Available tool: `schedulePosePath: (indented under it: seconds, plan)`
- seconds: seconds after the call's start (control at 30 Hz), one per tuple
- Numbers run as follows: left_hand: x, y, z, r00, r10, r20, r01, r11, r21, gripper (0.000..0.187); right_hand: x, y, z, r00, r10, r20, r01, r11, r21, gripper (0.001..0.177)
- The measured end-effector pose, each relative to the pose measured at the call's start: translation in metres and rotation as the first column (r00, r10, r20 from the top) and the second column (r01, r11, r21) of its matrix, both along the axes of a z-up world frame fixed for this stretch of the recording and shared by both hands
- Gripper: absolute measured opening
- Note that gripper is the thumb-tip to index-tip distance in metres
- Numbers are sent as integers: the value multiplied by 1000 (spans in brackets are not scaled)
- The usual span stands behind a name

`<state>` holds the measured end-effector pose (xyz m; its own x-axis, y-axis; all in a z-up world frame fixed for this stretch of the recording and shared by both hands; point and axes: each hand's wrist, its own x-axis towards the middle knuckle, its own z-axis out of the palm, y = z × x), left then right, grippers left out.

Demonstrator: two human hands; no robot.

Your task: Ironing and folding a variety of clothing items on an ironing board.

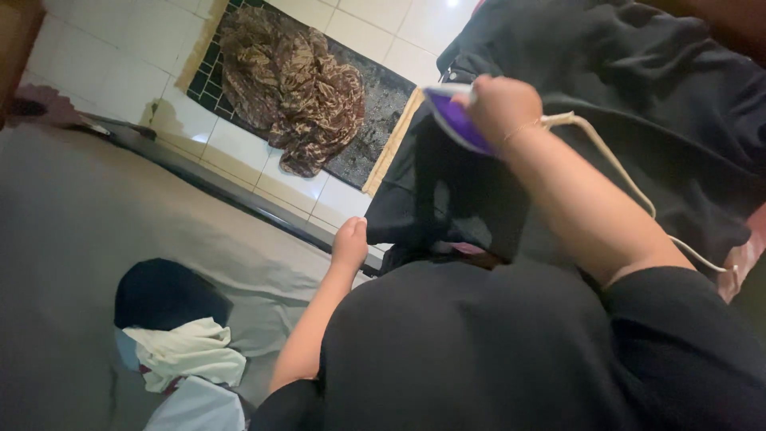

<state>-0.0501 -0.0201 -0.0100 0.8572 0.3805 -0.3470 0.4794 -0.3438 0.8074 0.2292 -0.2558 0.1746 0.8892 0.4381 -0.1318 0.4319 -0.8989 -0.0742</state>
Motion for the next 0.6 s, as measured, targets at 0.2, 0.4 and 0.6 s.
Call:
schedulePosePath:
  seconds: [0.2,0.4,0.6]
  plan:
    - [-2,21,-48,994,-104,16,104,993,48,38,-17,-28,14,985,-100,-142,107,993,40,54]
    - [14,35,-38,962,-206,-178,224,970,91,43,-109,-107,22,980,-59,-192,95,978,185,47]
    - [19,51,-32,905,-224,-360,292,945,146,45,-119,-229,-4,964,-260,53,257,965,51,53]
